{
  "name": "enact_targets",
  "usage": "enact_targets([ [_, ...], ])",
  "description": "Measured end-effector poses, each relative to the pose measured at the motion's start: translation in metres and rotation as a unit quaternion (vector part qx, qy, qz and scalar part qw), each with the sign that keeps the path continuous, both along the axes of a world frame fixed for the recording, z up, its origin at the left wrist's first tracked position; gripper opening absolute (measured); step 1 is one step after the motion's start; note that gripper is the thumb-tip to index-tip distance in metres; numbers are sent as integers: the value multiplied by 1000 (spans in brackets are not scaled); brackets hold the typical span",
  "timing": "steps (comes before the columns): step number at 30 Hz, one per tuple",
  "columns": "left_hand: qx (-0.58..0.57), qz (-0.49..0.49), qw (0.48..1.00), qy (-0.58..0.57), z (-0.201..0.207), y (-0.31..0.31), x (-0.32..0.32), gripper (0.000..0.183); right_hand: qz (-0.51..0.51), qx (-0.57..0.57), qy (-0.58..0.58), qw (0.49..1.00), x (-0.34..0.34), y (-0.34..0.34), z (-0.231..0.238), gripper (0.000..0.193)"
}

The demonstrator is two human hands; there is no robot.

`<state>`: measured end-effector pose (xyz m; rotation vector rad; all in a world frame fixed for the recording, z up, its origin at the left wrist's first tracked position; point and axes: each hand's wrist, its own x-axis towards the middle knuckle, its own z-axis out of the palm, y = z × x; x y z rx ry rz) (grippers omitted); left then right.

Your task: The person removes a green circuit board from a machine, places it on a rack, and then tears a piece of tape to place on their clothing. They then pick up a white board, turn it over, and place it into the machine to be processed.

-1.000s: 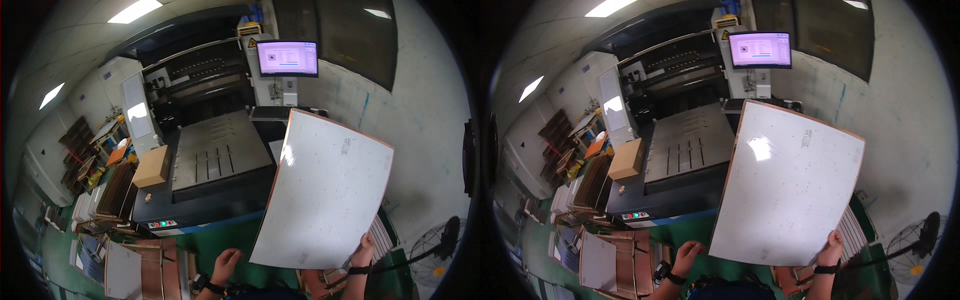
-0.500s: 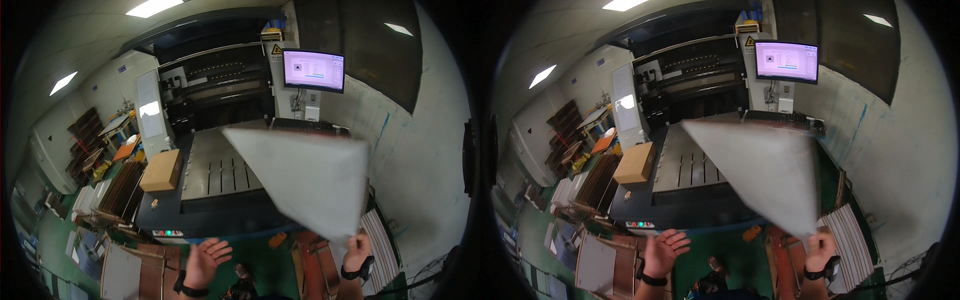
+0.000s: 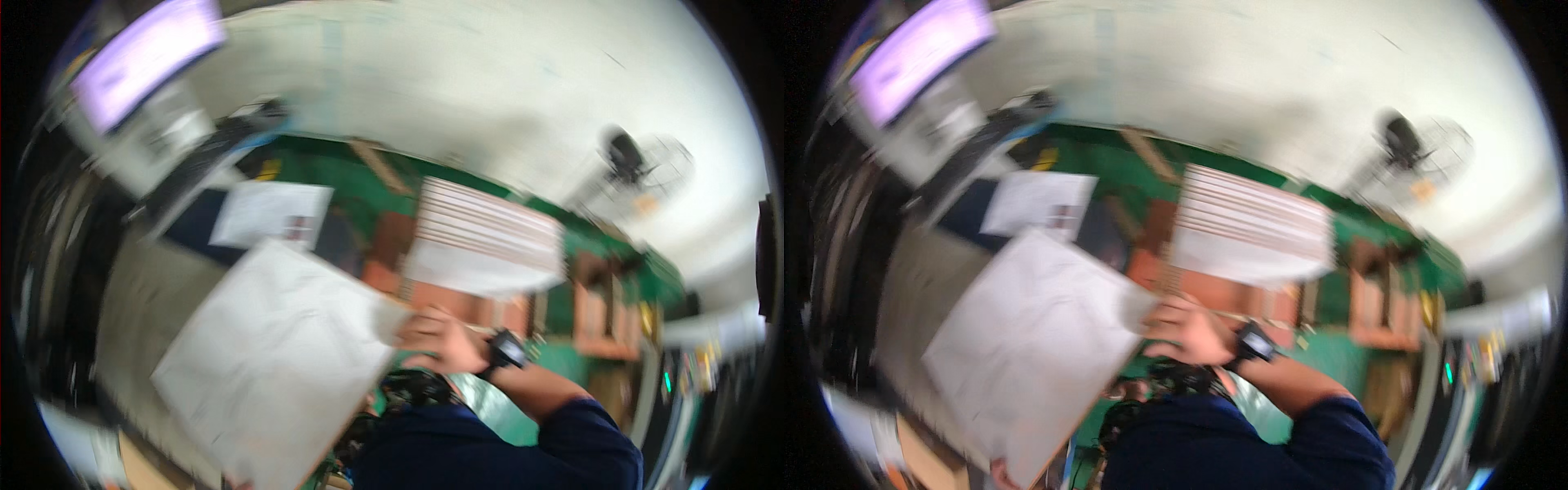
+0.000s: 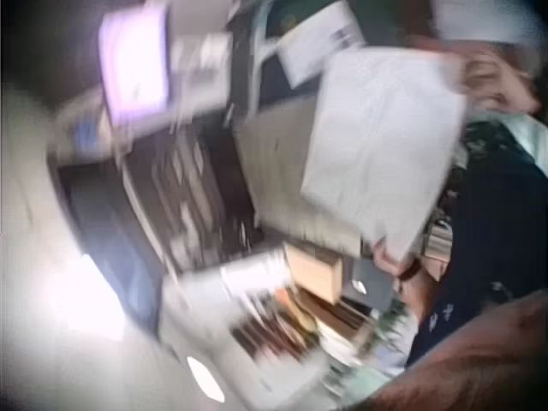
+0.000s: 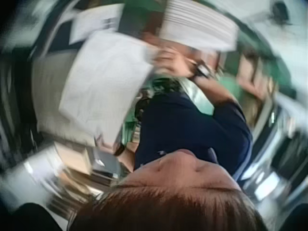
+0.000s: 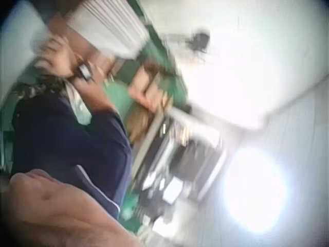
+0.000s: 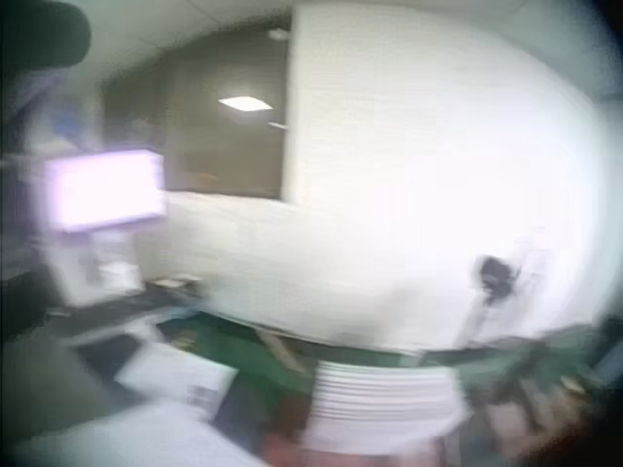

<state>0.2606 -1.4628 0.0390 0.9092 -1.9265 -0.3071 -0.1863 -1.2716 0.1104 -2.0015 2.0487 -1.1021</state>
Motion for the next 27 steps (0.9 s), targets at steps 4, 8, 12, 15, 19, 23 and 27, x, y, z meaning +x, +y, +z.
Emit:
enact_targets([
  [4, -69, -197, 977, -35, 26, -54, -2, 69, -165, -11, -46, 985, 0, 44, 8, 27],
  [8, -37, -102, 992, 65, 26, -49, -42, 63, -210, 21, -70, 975, 2, 87, -18, 24],
  [12, 162, -20, 977, 140, 24, -28, -46, 52, -227, 10, -93, 969, 2, 134, -30, 22],
  [15, 389, -103, 895, 193, 58, -5, -70, 45, -240, 32, -107, 964, -6, 173, -37, 18],
  [19, 525, -128, 701, 466, 108, 66, -142, 43, -282, 46, -187, 940, -30, 244, -55, 15],
  [23, 525, -117, 685, 492, 99, 81, -143, 39, -476, 80, -294, 825, -51, 326, -77, 19],
  [27, 514, -73, 727, 449, 89, 88, -142, 34, -556, 31, -403, 727, -63, 386, -85, 26],
])
